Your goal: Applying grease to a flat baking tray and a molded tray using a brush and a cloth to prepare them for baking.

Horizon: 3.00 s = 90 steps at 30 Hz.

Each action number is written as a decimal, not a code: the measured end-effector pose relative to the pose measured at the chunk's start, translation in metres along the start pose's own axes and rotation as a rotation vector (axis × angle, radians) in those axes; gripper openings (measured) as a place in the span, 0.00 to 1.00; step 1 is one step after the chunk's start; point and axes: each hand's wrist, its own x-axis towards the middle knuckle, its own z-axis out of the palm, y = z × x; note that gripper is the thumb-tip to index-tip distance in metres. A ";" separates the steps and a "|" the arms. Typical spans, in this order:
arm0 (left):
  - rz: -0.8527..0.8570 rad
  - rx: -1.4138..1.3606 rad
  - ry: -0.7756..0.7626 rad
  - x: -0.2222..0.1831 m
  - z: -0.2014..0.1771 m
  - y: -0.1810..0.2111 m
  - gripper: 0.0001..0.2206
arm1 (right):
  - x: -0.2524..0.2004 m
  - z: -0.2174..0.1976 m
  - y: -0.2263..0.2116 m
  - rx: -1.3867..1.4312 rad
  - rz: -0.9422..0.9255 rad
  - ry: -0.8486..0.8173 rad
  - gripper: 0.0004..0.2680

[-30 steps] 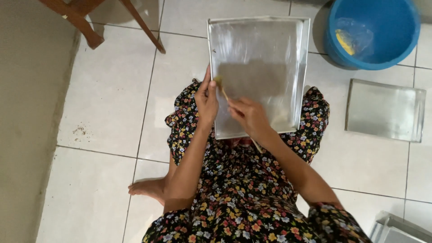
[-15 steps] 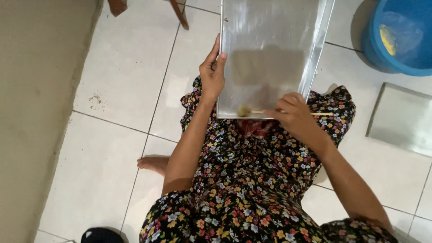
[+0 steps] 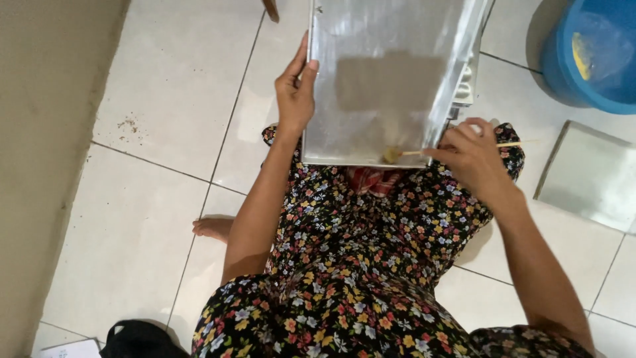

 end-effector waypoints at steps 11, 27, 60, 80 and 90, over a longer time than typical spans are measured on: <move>-0.035 0.053 -0.027 -0.006 0.006 0.006 0.19 | 0.017 0.003 -0.020 -0.125 -0.095 0.056 0.09; -0.103 -0.044 -0.070 -0.015 0.035 0.004 0.19 | 0.031 0.004 -0.025 -0.032 -0.062 0.091 0.15; -0.115 -0.175 -0.027 -0.032 0.044 -0.030 0.18 | 0.040 0.036 0.067 -0.180 0.248 0.443 0.07; -0.097 -0.118 0.046 -0.073 0.081 -0.036 0.18 | 0.053 0.116 -0.030 0.298 0.483 0.224 0.09; -0.110 -0.047 0.030 -0.085 0.099 -0.037 0.18 | 0.106 0.076 -0.033 0.177 0.488 0.359 0.08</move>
